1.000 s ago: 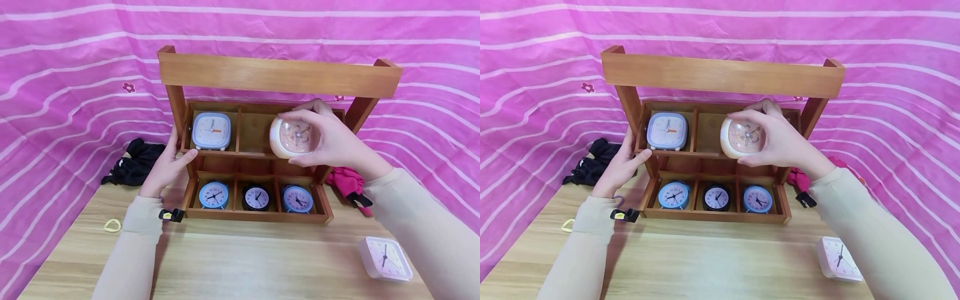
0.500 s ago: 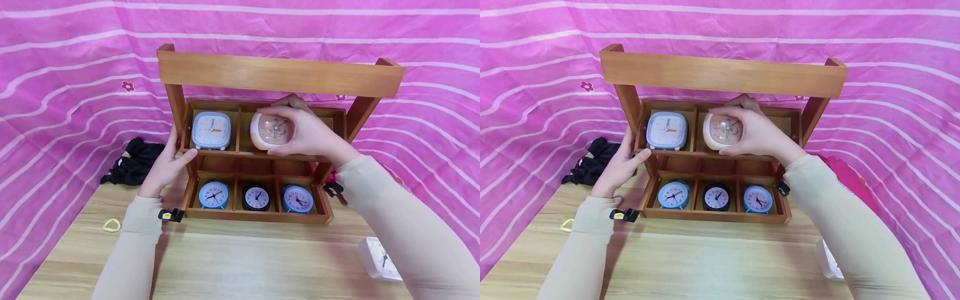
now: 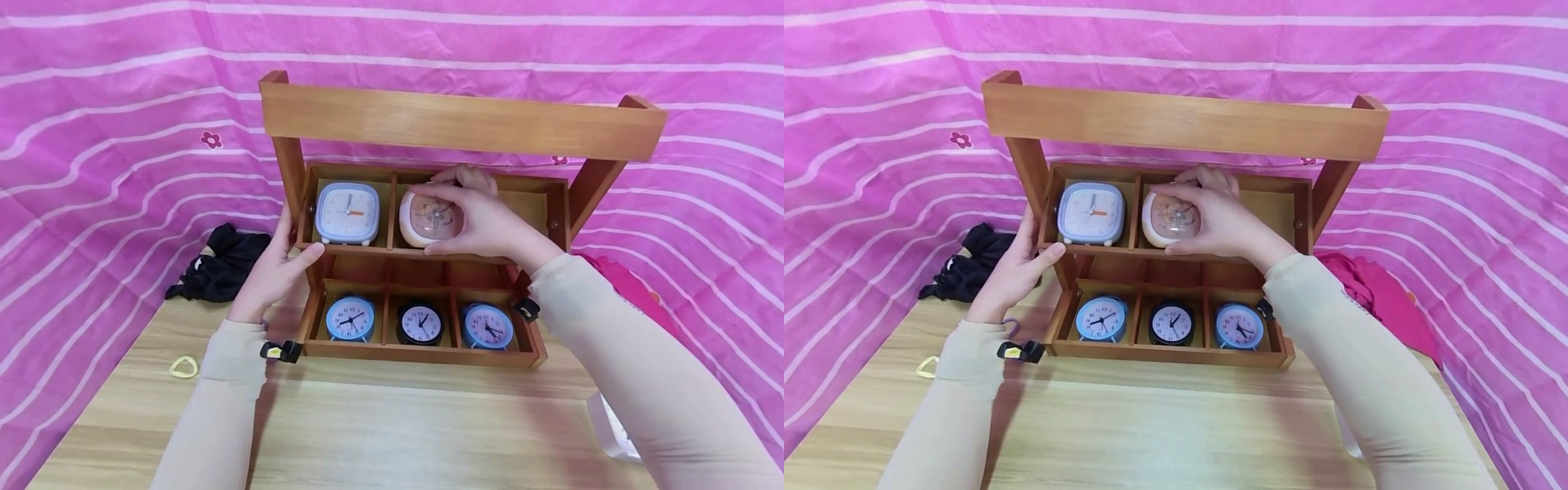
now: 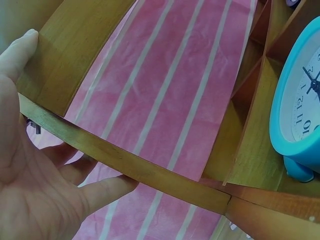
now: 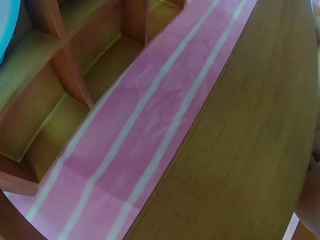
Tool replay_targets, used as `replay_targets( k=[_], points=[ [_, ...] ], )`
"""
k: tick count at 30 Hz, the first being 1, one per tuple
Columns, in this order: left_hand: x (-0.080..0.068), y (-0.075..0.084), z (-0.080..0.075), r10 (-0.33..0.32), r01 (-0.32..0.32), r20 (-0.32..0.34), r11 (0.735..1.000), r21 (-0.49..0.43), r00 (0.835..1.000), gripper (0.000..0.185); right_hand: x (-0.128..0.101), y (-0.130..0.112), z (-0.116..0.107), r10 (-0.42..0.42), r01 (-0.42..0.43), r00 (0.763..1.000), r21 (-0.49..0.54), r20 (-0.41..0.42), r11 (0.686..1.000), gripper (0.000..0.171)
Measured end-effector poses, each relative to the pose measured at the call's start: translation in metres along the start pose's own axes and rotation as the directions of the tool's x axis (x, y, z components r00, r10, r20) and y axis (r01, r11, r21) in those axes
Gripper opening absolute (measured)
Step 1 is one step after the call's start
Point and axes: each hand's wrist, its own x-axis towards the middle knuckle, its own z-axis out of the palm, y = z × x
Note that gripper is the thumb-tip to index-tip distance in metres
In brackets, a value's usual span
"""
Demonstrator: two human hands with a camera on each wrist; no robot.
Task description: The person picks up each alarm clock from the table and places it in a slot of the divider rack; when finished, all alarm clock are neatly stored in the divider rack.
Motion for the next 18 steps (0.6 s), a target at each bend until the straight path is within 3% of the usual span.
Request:
replay_targets(
  k=[8, 18],
  points=[
    [0.0002, 0.0025, 0.0002, 0.004, -0.004, 0.001, 1.000, -0.018, 1.000, 0.093, -0.0008, 0.0030, 0.0042, -0.050, 0.046, 0.998, -0.088, -0.040, 0.995, 0.069],
    [0.0006, -0.0026, 0.0000, 0.003, -0.003, -0.010, 1.000, 0.002, 1.000, 0.095, -0.0036, 0.0014, 0.0081, -0.011, 0.009, 1.000, -0.152, -0.013, 0.988, 0.063]
  ],
)
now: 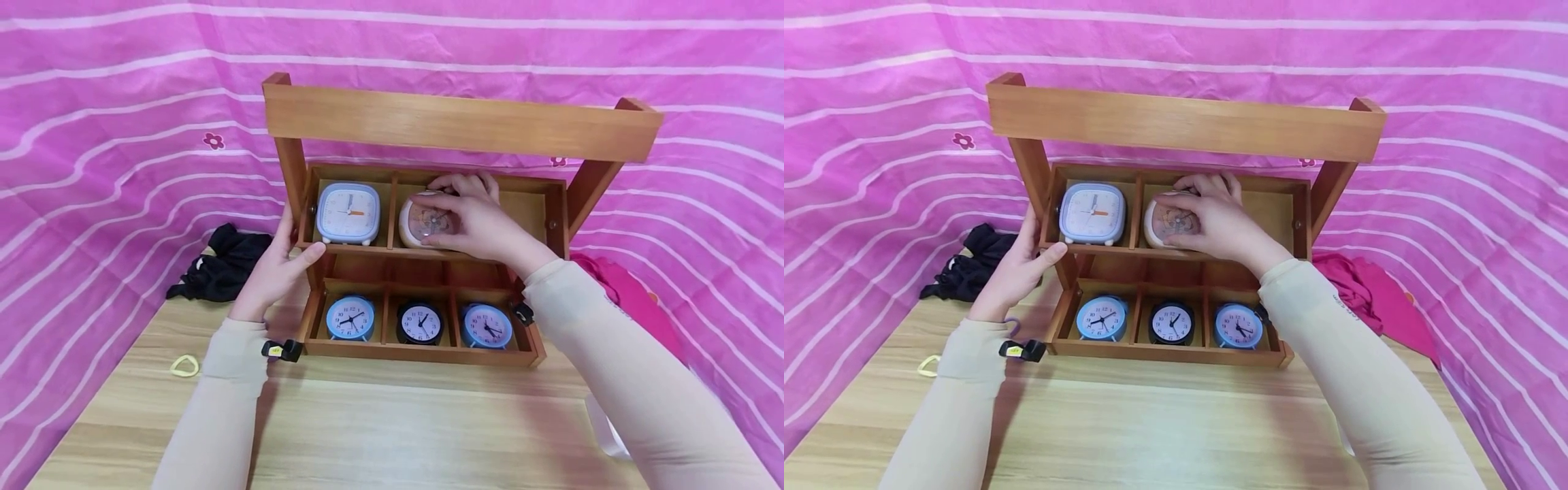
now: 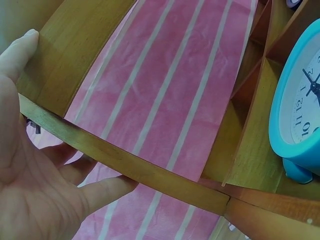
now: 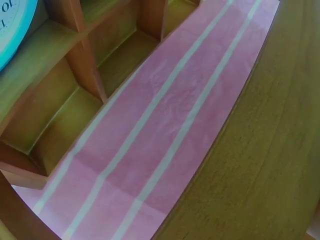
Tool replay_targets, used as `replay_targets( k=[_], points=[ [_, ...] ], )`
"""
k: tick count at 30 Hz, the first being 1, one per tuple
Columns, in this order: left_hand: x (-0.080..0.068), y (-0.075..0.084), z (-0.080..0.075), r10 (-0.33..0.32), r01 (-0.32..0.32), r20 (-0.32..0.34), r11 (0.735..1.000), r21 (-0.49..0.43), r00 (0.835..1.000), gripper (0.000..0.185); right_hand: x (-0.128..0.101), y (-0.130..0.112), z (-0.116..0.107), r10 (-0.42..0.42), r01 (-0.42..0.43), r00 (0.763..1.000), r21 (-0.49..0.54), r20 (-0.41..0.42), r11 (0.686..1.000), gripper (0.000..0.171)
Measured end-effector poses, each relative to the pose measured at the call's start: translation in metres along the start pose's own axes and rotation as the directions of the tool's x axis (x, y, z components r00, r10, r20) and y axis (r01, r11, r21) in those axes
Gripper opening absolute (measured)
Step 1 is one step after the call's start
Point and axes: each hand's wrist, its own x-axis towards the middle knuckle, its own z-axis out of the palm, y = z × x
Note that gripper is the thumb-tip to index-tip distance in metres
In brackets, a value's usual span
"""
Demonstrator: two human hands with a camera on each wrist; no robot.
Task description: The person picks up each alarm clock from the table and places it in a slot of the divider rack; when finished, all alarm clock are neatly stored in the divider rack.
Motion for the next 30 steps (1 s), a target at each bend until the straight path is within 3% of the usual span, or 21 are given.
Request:
replay_targets(
  k=[10, 15, 23, 30],
  points=[
    [-0.003, 0.000, 0.002, -0.031, 0.031, 0.012, 0.999, 0.013, 0.999, 0.096, -0.012, 0.002, 0.000, -0.062, 0.065, 0.997, 0.088, -0.037, 0.994, 0.087],
    [-0.004, 0.003, 0.001, -0.016, 0.016, 0.004, 1.000, 0.010, 1.000, 0.096, -0.018, -0.001, -0.003, -0.077, 0.081, 0.996, 0.105, -0.035, 0.991, 0.092],
    [-0.004, 0.002, 0.002, 0.000, 0.000, 0.001, 1.000, 0.009, 1.000, 0.094, -0.037, -0.004, -0.005, -0.084, 0.085, 0.996, 0.034, -0.014, 0.996, 0.100],
    [-0.004, 0.003, 0.001, 0.014, -0.014, -0.001, 1.000, 0.013, 1.000, 0.093, -0.068, -0.004, -0.013, -0.087, 0.086, 0.995, -0.016, -0.057, 0.996, 0.105]
  ],
)
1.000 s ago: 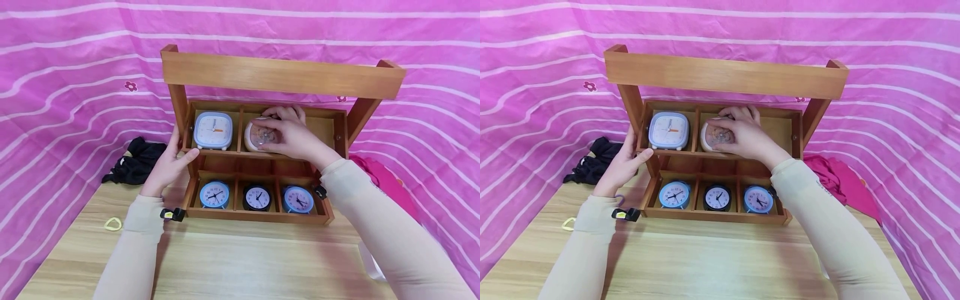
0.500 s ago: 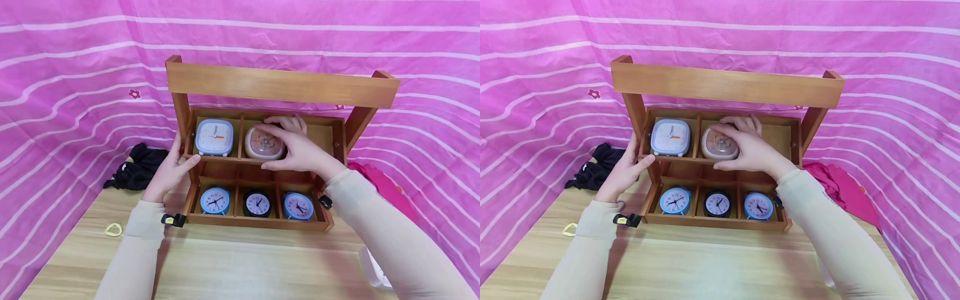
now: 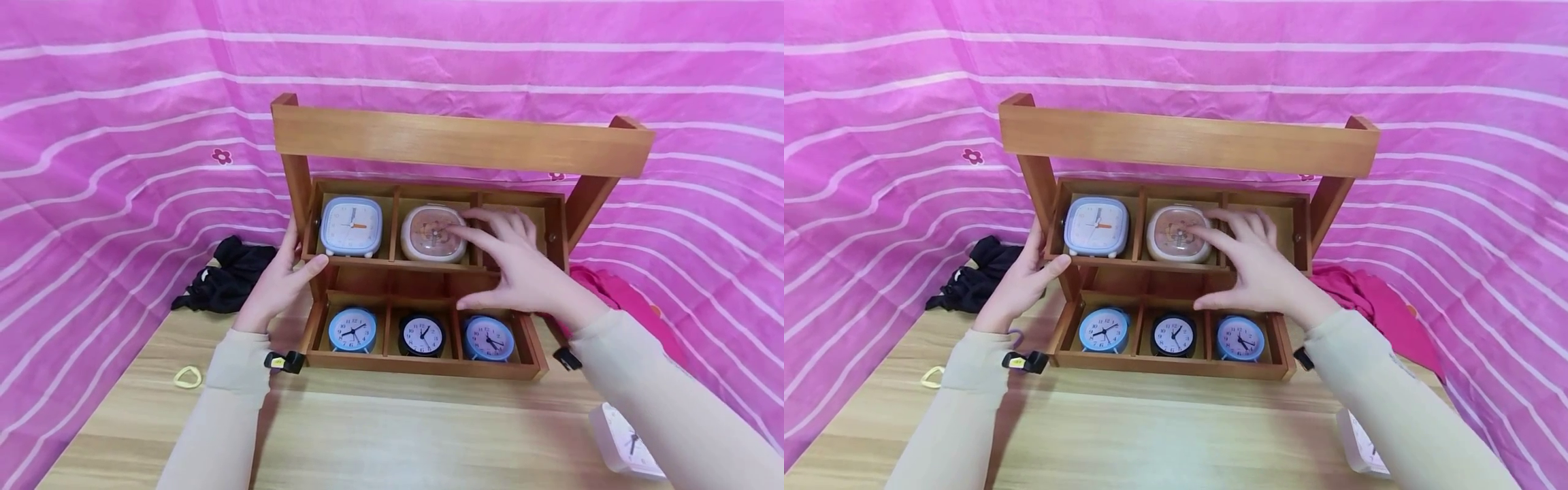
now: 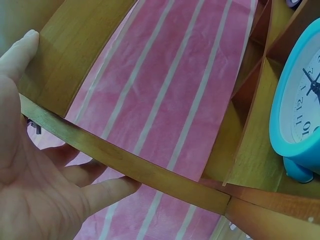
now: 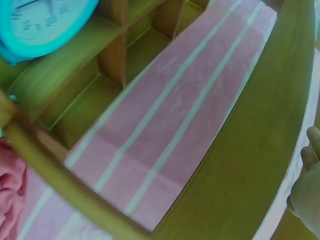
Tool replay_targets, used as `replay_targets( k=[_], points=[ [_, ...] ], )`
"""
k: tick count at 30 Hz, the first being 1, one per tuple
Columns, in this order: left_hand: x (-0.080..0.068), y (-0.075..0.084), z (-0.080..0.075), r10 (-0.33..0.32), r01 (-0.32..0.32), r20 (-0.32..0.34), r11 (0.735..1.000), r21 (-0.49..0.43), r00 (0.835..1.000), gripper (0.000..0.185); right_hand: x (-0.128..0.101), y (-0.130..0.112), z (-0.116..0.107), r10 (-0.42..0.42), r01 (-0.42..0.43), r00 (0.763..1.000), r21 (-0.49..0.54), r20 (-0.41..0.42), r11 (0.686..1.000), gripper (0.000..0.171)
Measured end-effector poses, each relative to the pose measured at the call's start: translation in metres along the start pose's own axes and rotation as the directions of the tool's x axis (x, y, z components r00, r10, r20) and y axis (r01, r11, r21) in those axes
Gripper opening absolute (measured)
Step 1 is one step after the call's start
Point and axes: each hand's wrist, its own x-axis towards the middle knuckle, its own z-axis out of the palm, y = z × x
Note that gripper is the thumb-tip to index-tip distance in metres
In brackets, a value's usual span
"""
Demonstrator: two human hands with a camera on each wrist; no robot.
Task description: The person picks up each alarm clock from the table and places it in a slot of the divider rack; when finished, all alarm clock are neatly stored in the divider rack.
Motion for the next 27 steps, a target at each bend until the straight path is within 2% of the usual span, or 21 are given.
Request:
replay_targets(
  k=[5, 13, 23, 27],
  points=[
    [0.002, 0.001, 0.001, -0.004, 0.005, 0.002, 1.000, -0.005, 1.000, 0.093, -0.033, 0.000, -0.012, 0.017, -0.018, 0.999, -0.027, -0.032, 0.999, 0.116],
    [0.000, 0.000, 0.001, -0.012, 0.012, 0.003, 1.000, -0.001, 1.000, 0.093, -0.090, 0.000, -0.018, 0.132, -0.133, 0.991, -0.031, -0.023, 0.991, 0.130],
    [0.001, 0.000, 0.001, -0.012, 0.012, 0.004, 1.000, 0.003, 1.000, 0.093, -0.154, -0.006, -0.010, 0.178, -0.176, 0.983, 0.033, -0.054, 0.984, 0.125],
    [0.001, 0.001, 0.001, 0.005, -0.005, -0.002, 1.000, 0.005, 1.000, 0.093, -0.177, -0.009, -0.009, 0.245, -0.243, 0.969, 0.043, -0.039, 0.969, 0.128]
  ],
)
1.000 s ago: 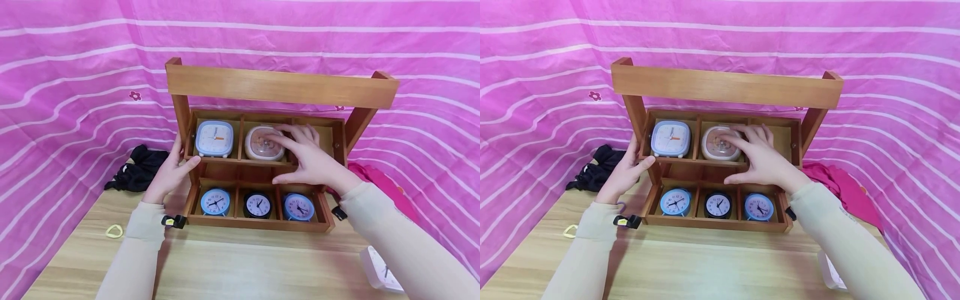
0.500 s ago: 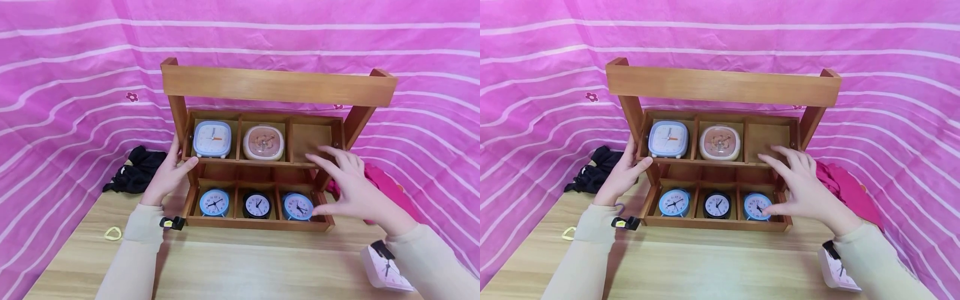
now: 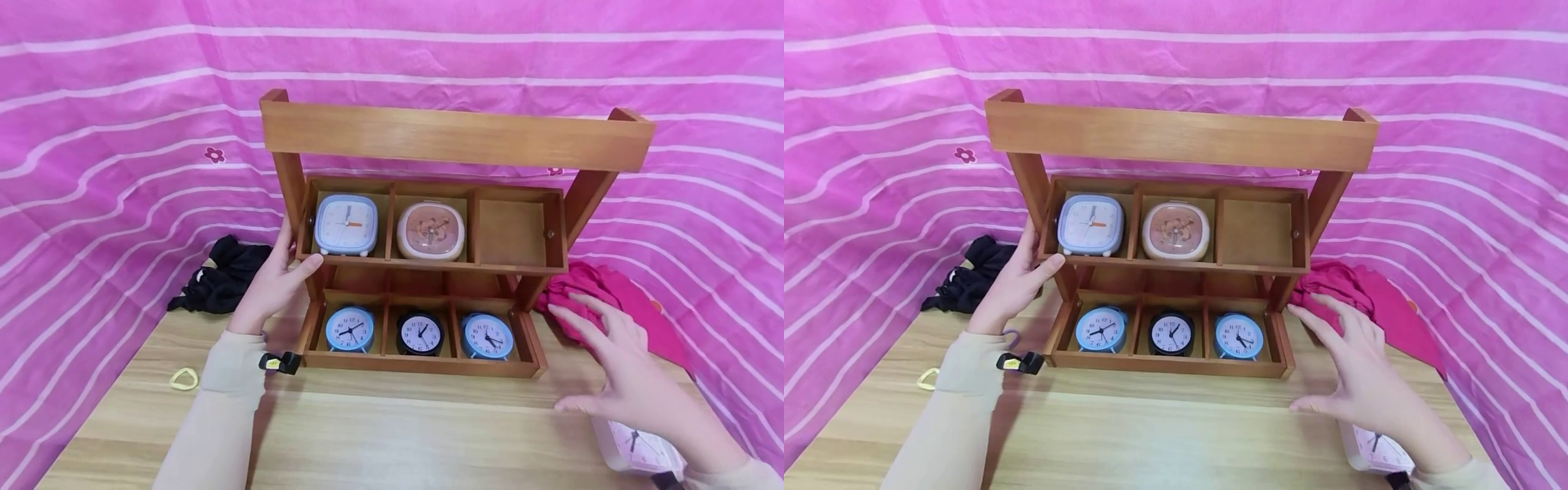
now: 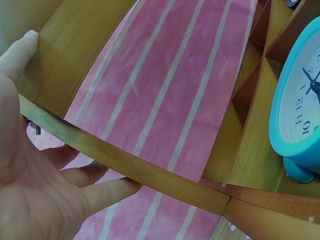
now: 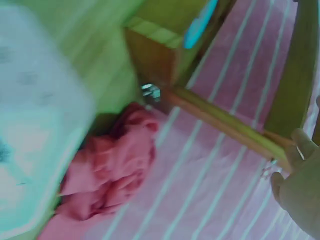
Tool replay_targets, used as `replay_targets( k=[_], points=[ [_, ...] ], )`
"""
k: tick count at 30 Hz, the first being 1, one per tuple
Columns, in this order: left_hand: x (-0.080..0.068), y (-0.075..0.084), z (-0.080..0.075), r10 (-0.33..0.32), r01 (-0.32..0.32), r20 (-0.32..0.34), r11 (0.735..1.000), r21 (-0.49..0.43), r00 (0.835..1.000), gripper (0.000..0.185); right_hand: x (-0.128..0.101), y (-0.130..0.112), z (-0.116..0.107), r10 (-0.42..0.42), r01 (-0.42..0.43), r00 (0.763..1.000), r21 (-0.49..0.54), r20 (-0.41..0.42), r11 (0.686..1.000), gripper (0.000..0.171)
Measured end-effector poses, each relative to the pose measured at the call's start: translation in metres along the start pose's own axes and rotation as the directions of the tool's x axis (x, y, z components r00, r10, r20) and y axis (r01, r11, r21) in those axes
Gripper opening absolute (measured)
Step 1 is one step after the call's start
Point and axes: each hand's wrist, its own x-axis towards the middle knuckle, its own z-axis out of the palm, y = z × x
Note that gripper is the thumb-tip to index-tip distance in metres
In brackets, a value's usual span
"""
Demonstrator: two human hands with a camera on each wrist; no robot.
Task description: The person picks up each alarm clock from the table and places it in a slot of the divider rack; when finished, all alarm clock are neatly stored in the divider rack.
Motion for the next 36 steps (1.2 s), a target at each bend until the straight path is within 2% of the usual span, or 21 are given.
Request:
replay_targets(
  k=[6, 10, 18, 21, 27, 36],
  points=[
    [0.000, -0.001, -0.002, 0.026, -0.026, -0.006, 1.000, 0.002, 1.000, 0.098, -0.033, 0.006, 0.005, 0.095, -0.096, 0.995, 0.012, 0.019, 0.995, 0.135],
    [0.000, -0.002, -0.003, 0.032, -0.032, -0.006, 0.999, -0.012, 0.999, 0.102, -0.052, 0.012, 0.005, 0.111, -0.110, 0.993, -0.004, 0.030, 0.994, 0.136],
    [0.000, 0.000, -0.001, 0.021, -0.021, -0.003, 1.000, 0.014, 1.000, 0.098, -0.090, 0.023, 0.004, 0.114, -0.110, 0.990, -0.043, 0.082, 0.993, 0.135],
    [0.002, 0.000, 0.000, 0.021, -0.021, 0.001, 1.000, 0.015, 1.000, 0.096, -0.102, 0.028, 0.005, 0.125, -0.118, 0.987, -0.067, 0.102, 0.991, 0.128],
    [0.002, 0.001, 0.001, 0.005, -0.005, 0.002, 1.000, 0.010, 1.000, 0.094, -0.120, 0.046, 0.009, 0.095, -0.087, 0.989, -0.072, 0.110, 0.994, 0.100],
    [0.001, 0.002, 0.000, 0.016, -0.016, -0.001, 1.000, 0.020, 1.000, 0.093, -0.130, 0.054, 0.011, 0.126, -0.114, 0.987, -0.120, 0.099, 0.986, 0.094]
  ],
)
